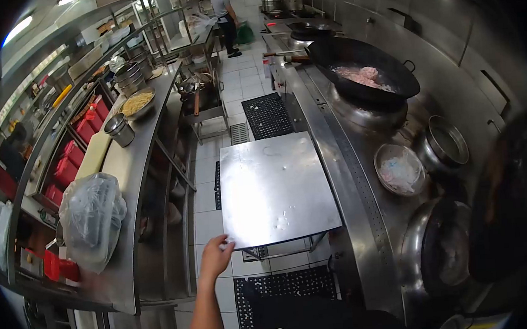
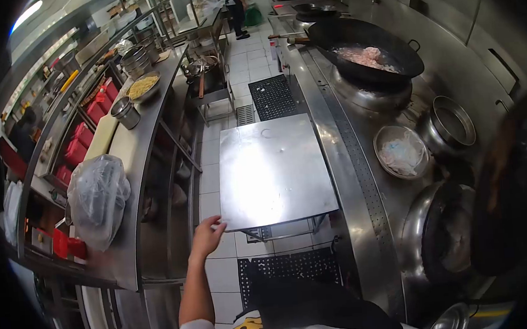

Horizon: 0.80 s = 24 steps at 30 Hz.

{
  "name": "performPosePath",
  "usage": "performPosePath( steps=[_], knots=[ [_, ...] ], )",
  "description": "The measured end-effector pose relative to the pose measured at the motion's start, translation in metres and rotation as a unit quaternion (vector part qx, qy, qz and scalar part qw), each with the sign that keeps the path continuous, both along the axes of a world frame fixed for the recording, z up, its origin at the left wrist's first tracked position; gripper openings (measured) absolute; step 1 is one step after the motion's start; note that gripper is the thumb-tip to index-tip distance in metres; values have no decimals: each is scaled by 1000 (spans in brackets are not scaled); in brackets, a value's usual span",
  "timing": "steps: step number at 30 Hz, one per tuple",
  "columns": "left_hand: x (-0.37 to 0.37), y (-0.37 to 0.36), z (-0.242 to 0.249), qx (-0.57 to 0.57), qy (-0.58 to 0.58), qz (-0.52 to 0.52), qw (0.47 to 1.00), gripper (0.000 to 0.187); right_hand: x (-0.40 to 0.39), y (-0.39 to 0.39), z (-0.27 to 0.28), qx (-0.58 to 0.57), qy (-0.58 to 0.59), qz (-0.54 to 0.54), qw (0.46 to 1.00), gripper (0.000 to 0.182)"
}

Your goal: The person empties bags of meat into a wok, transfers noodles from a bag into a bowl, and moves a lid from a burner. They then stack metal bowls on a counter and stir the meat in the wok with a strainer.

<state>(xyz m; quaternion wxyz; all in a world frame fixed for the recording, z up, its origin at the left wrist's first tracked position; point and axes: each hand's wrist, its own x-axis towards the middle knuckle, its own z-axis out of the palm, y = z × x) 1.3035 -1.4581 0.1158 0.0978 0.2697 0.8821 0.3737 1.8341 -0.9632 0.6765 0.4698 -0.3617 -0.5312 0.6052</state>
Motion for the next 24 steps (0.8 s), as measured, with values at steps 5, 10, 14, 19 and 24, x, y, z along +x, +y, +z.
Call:
performPosePath(
  steps=[5, 10, 14, 19, 24],
  knots=[
    [-25, -119, 27, 14, -3, 97, 995, 37, -148, -126, -19, 25, -116, 113, 986, 16],
    [-56, -256, 21, -6, 101, 181, 978, 37, -300, -210, -53, 61, -174, 275, 944, 21],
    [-84, -294, 54, 85, 44, 219, 971, 37, -416, -217, -83, 243, -260, 243, 902, 32],
    [-122, -267, 93, 92, 48, 110, 989, 36, -556, -266, -114, 248, -214, 283, 901, 31],
    [-151, -233, 133, 75, 25, 37, 996, 36, -680, -280, -145, 283, -197, 365, 865, 31]
  ],
)
